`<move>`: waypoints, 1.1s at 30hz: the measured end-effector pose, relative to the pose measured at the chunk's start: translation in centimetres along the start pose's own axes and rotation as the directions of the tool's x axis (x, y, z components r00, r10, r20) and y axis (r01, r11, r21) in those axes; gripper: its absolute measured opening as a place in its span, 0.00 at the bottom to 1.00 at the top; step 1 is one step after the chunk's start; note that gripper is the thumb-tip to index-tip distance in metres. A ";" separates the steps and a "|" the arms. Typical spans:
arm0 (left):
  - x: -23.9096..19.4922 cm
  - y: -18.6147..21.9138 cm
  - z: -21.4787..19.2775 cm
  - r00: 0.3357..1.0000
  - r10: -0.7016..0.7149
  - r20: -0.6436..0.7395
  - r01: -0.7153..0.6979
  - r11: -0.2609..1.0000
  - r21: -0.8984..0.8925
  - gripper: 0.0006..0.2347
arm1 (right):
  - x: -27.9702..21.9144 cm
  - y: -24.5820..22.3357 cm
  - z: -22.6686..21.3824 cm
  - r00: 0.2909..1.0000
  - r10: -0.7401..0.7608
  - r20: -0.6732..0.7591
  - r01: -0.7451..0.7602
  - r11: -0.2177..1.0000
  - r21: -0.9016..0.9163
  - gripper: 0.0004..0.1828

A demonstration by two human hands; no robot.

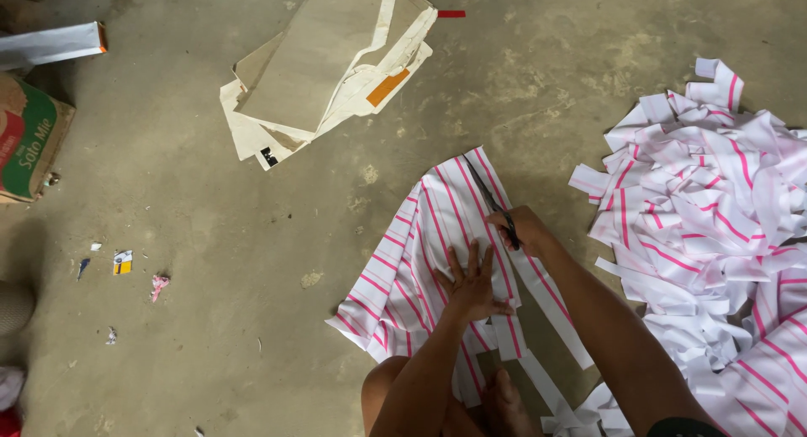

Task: Cutting a piece of striped fabric into thin strips using scissors

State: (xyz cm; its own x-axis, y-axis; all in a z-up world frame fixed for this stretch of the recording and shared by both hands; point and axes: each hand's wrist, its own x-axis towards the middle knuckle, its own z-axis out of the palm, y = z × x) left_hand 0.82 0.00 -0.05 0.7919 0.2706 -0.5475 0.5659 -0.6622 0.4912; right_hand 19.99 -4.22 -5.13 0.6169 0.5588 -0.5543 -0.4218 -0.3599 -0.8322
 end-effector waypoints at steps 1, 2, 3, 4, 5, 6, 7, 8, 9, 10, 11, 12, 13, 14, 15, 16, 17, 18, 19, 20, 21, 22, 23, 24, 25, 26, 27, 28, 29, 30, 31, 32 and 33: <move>-0.1 0.1 -0.1 1.000 -0.002 -0.001 0.002 1.000 -0.001 0.57 | 0.3 0.2 -0.1 1.000 0.000 0.002 0.000 1.000 -0.001 0.20; -0.2 0.1 -0.2 1.000 -0.003 -0.004 0.003 1.000 -0.001 0.57 | 0.5 0.5 -0.2 1.000 -0.008 -0.002 0.008 1.000 -0.007 0.19; -0.3 0.2 -0.2 1.000 -0.003 -0.006 0.003 1.000 0.000 0.56 | 0.7 0.8 -0.4 1.000 -0.016 -0.006 0.016 1.000 -0.014 0.18; -0.5 0.4 -0.5 1.000 -0.004 -0.006 0.004 1.000 0.002 0.56 | 0.8 0.9 -0.4 1.000 -0.017 -0.005 0.017 1.000 -0.012 0.18; -0.6 0.5 -0.8 1.000 -0.012 0.015 0.012 1.000 0.007 0.56 | 1.0 1.0 -0.3 1.000 -0.018 -0.002 0.018 1.000 -0.012 0.18; -0.8 0.7 -1.1 0.999 -0.020 0.036 0.020 1.000 0.013 0.56 | 1.1 1.0 -0.4 1.000 -0.020 0.000 0.020 1.000 -0.013 0.18; -0.7 0.7 -1.0 0.999 -0.020 0.035 0.019 1.000 0.015 0.56 | 1.2 0.7 -0.4 1.000 -0.021 0.000 0.021 1.000 -0.011 0.18; -0.6 0.7 -0.9 0.999 -0.018 0.033 0.018 1.000 0.019 0.56 | 1.3 0.3 -0.4 1.000 -0.012 0.010 0.012 1.000 -0.024 0.20; -0.6 0.6 -0.8 0.999 -0.017 0.030 0.016 1.000 0.023 0.56 | 1.4 -0.1 -0.3 1.000 -0.003 0.021 0.004 0.999 -0.037 0.22; -0.7 0.7 -1.0 0.999 -0.017 0.030 0.016 1.000 0.023 0.56 | 1.1 -0.7 -0.2 1.000 -0.003 0.021 0.004 0.999 -0.037 0.22; -0.9 0.8 -1.2 0.999 -0.021 0.042 0.021 1.000 0.002 0.57 | 0.7 -1.3 0.0 1.000 -0.005 0.020 0.006 0.999 -0.041 0.21; -1.0 0.9 -1.4 0.998 -0.024 0.054 0.025 1.000 -0.018 0.57 | 0.4 -1.9 0.1 1.000 -0.008 0.016 0.008 0.999 -0.046 0.21; -0.8 0.7 -1.2 0.998 -0.022 0.053 0.023 1.000 -0.017 0.57 | 0.7 -1.7 0.1 1.000 -0.009 0.015 0.010 0.999 -0.046 0.21; -0.6 0.6 -1.0 0.998 -0.023 0.051 0.023 1.000 -0.009 0.57 | 1.1 -1.5 0.1 1.000 -0.027 -0.003 0.027 0.999 -0.027 0.19; -0.4 0.5 -0.8 0.999 -0.024 0.049 0.024 1.000 -0.001 0.57 | 1.5 -1.3 0.1 0.999 -0.045 -0.022 0.045 0.999 -0.008 0.17; -0.6 0.6 -1.0 0.998 -0.021 0.051 0.021 1.000 0.000 0.57 | 1.3 -0.9 0.2 0.999 -0.045 -0.026 0.045 0.999 -0.007 0.17; -0.9 0.7 -1.1 0.998 -0.024 0.053 0.024 1.000 -0.002 0.57 | 1.1 -0.5 0.3 0.998 -0.050 -0.043 0.050 0.999 0.012 0.16; -0.9 0.9 -1.4 0.998 -0.024 0.053 0.024 1.000 -0.006 0.57 | 1.1 -0.3 0.2 0.996 -0.057 -0.061 0.059 0.998 0.028 0.16; -0.7 0.9 -1.4 0.998 -0.018 0.053 0.018 1.000 -0.006 0.57 | 0.5 0.0 0.0 0.996 -0.059 -0.066 0.061 0.998 0.027 0.16; -0.6 0.7 -1.3 0.998 -0.019 0.057 0.019 1.000 0.002 0.58 | -0.1 0.4 -0.2 0.994 -0.056 -0.092 0.061 0.997 0.048 0.16; -0.6 0.5 -1.1 0.998 -0.020 0.062 0.019 1.000 0.010 0.59 | -0.8 0.8 -0.3 0.992 -0.053 -0.118 0.061 0.996 0.070 0.17; -0.5 0.4 -1.1 0.998 -0.015 0.062 0.014 1.000 0.009 0.59 | -2.9 1.4 -1.0 0.991 -0.054 -0.123 0.063 0.996 0.068 0.17; -0.5 0.3 -1.0 0.999 -0.008 0.039 0.008 1.000 0.004 0.58 | -4.9 2.0 -1.6 0.982 -0.109 -0.154 0.120 0.991 0.059 0.17; -0.6 0.2 -0.7 1.000 0.001 0.019 -0.001 1.000 -0.003 0.58 | -7.1 2.9 -2.3 0.969 -0.162 -0.189 0.173 0.984 0.047 0.18; -0.7 0.2 -0.9 1.000 0.009 0.023 -0.008 1.000 -0.005 0.58 | -7.9 5.6 -4.7 0.967 -0.161 -0.197 0.172 0.984 0.043 0.18; -0.8 0.3 -1.0 1.000 0.000 0.030 -0.001 1.000 0.006 0.57 | -8.6 8.4 -7.2 0.958 -0.207 -0.200 0.181 0.973 -0.141 0.20; -0.9 0.5 -1.2 0.999 -0.008 0.036 0.007 1.000 0.017 0.57 | -9.4 11.1 -9.7 0.948 -0.253 -0.194 0.182 0.930 -0.320 0.22; -0.6 0.2 -0.8 0.999 -0.001 0.045 0.000 1.000 0.016 0.57 | -12.4 10.7 -10.3 0.947 -0.247 -0.203 0.174 0.931 -0.322 0.22; -0.4 0.1 -0.3 1.000 0.005 0.002 -0.005 1.000 0.031 0.56 | -15.5 10.3 -10.8 0.950 -0.125 -0.286 0.017 0.936 -0.351 0.23; -0.1 -0.1 -0.1 0.999 0.014 -0.043 -0.012 0.999 0.050 0.55 | -18.4 9.7 -11.2 0.928 -0.009 -0.372 -0.136 0.922 -0.363 0.24; -0.1 -0.1 -0.2 0.999 0.022 -0.037 -0.020 0.998 0.052 0.55 | -19.2 10.7 -12.0 0.925 -0.006 -0.381 -0.142 0.922 -0.359 0.24; -0.2 -0.1 -0.3 1.000 0.015 -0.016 -0.014 0.999 0.048 0.56 | -19.9 11.7 -12.8 0.916 0.024 -0.401 -0.232 0.846 -0.479 0.21; -0.3 0.0 -0.4 1.000 0.008 0.006 -0.008 0.999 0.045 0.56 | -20.6 12.7 -13.6 0.903 0.051 -0.426 -0.317 0.747 -0.584 0.19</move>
State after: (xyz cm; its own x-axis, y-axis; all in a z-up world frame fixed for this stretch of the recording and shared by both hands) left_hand 0.65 0.24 0.40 0.7952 0.2612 -0.5473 0.5483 -0.6951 0.4649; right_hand 10.96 -30.40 -4.48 0.8188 0.1686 -0.5488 -0.1227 -0.8824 -0.4542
